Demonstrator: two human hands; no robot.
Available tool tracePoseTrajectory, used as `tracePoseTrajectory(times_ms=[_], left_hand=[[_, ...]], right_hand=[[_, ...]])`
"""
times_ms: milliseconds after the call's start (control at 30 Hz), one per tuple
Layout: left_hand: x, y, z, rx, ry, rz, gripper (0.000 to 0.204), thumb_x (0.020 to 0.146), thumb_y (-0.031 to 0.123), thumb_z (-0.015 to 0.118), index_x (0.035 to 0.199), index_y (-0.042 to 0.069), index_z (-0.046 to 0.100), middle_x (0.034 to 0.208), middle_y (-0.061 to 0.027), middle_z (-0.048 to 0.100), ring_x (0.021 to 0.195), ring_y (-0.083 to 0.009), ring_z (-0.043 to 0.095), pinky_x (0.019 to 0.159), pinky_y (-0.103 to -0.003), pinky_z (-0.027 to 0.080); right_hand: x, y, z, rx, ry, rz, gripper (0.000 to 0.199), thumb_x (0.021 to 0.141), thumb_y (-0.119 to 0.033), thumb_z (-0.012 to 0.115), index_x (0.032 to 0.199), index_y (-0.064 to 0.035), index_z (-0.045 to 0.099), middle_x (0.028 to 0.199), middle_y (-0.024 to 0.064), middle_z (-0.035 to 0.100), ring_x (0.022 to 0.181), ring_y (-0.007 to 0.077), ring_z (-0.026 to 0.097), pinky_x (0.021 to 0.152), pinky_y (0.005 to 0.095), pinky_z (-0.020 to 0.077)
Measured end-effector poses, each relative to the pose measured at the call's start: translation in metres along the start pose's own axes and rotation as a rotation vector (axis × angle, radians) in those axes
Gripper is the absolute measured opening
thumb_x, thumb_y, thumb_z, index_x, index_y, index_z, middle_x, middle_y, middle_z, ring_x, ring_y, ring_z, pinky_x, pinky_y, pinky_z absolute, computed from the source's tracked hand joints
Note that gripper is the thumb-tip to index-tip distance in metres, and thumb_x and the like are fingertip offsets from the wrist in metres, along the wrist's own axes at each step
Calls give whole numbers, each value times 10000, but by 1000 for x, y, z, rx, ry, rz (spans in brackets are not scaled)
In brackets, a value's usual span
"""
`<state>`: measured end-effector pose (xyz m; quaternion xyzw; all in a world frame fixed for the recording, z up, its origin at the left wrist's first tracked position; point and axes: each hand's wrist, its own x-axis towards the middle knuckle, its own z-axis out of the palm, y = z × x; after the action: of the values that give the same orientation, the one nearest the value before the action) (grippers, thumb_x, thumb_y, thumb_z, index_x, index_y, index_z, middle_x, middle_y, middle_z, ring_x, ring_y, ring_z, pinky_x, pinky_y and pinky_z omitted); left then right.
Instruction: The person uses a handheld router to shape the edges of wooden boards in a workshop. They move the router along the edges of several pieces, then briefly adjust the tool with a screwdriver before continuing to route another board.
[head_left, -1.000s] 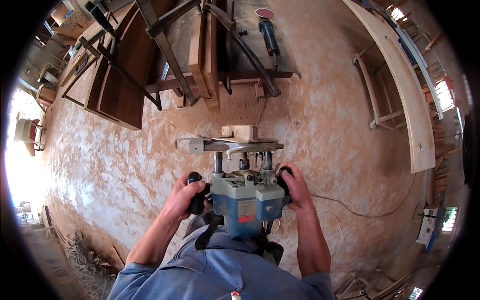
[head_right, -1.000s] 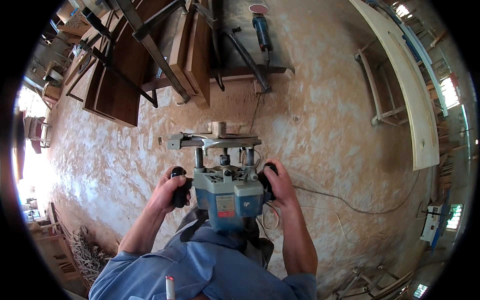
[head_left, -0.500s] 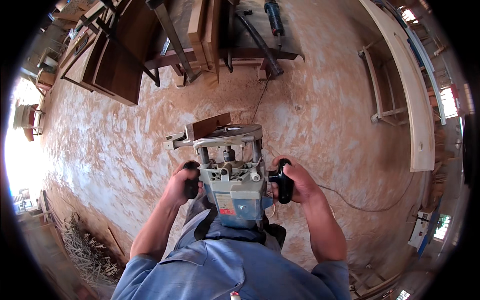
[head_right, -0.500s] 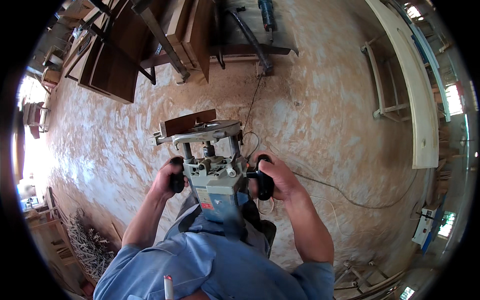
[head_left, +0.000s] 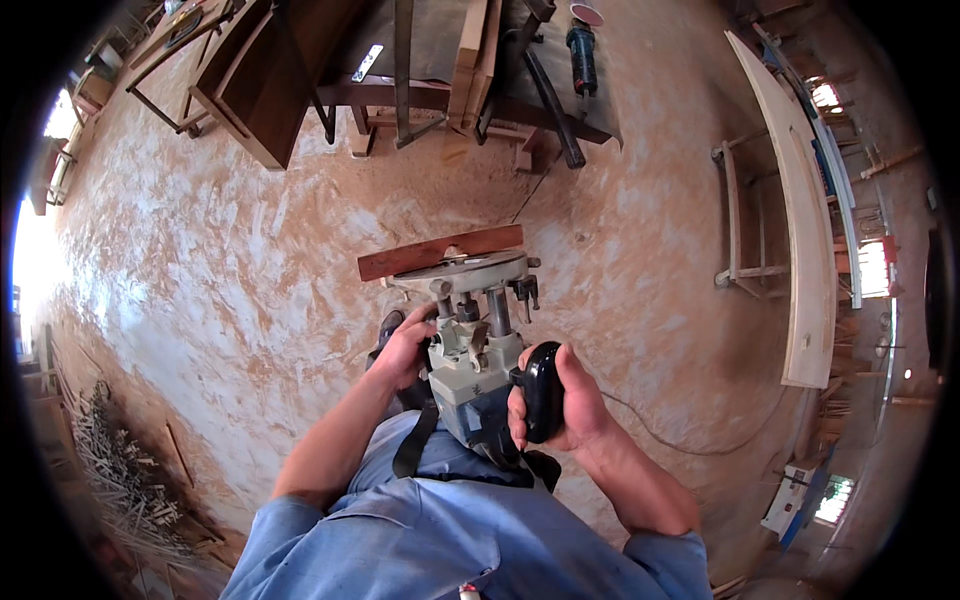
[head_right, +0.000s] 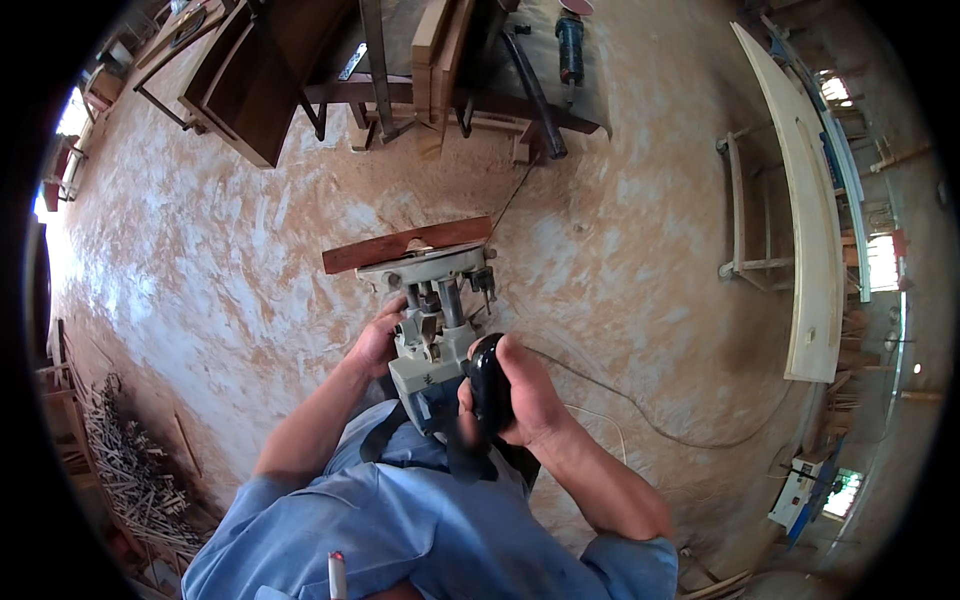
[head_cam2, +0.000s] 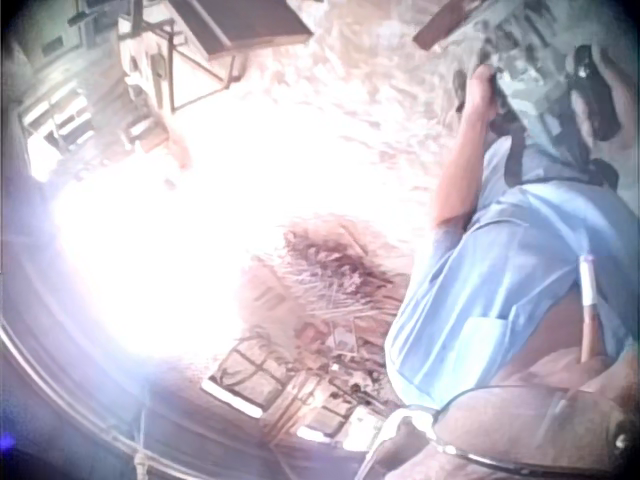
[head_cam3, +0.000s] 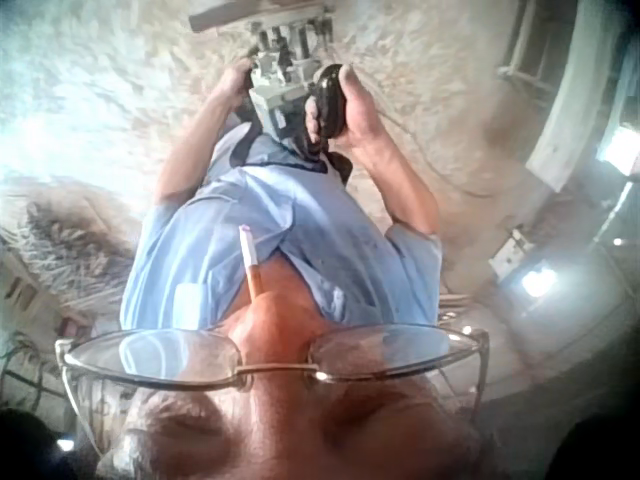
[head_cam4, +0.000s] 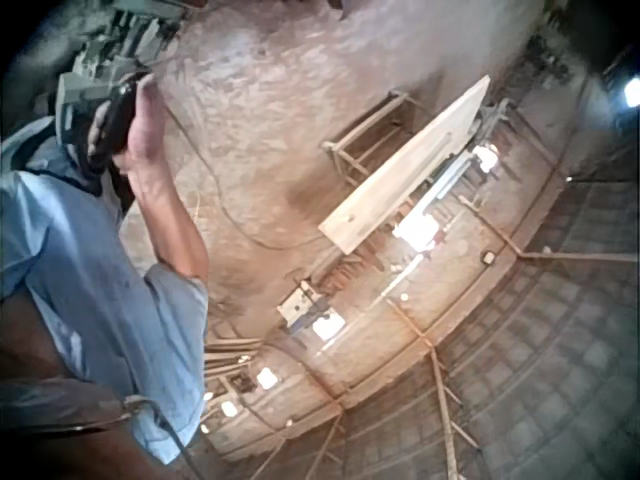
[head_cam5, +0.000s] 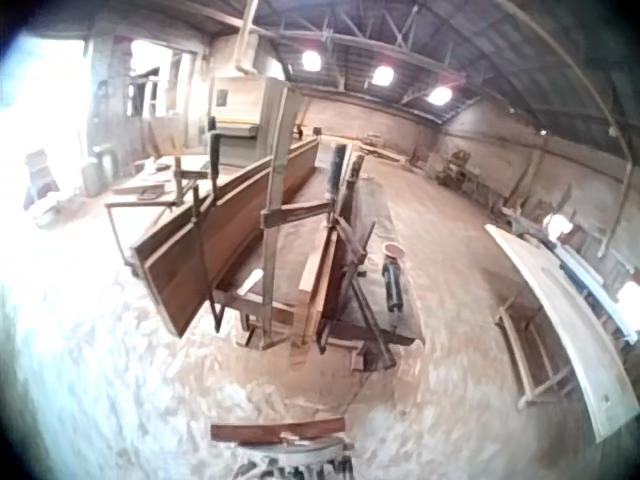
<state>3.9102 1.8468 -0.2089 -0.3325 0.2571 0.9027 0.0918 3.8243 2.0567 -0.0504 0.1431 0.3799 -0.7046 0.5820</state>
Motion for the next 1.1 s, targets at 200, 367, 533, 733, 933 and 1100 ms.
tracePoseTrajectory(times_ms=[200,367,533,733,933,1100], left_hand=[[-32,10,-9,828,172,431,259,933,214,575,1037,-10,654,1062,-99,642,996,-209,601,860,-321,465],[-49,11,-5,975,20,389,389,935,284,598,1197,0,641,1021,-195,625,988,-300,577,923,-377,444],[-21,-15,-19,374,-40,170,382,969,248,590,1240,-20,609,1128,-144,649,1010,-235,589,923,-360,459],[-16,-4,-16,94,34,-40,304,967,126,605,1240,-8,597,1151,-62,662,1049,-159,584,919,-321,479],[-2,-1,-21,7,62,72,280,922,89,657,1181,-9,617,1121,-61,667,1006,-156,600,880,-320,504],[-3,17,-19,106,107,100,284,911,81,663,1177,-9,620,1122,-63,668,1004,-159,603,882,-322,504]], right_hand=[[1,23,31,-174,138,-57,580,854,-596,654,1081,-90,485,697,177,630,540,261,638,460,365,523],[10,46,27,-191,156,-80,539,885,-537,652,1110,-72,499,700,185,631,549,267,642,472,367,531],[31,59,21,-251,140,-86,520,892,-488,666,1114,-43,513,696,213,626,549,297,640,471,398,532],[50,62,10,-333,130,-70,573,873,-522,678,1107,-27,510,688,223,623,556,301,645,476,411,539],[69,60,7,-345,148,-60,607,843,-542,704,1095,-23,514,683,227,620,545,297,641,465,413,540],[80,61,5,-358,143,-41,615,842,-553,698,1094,-24,512,680,229,617,540,301,637,462,415,540]])
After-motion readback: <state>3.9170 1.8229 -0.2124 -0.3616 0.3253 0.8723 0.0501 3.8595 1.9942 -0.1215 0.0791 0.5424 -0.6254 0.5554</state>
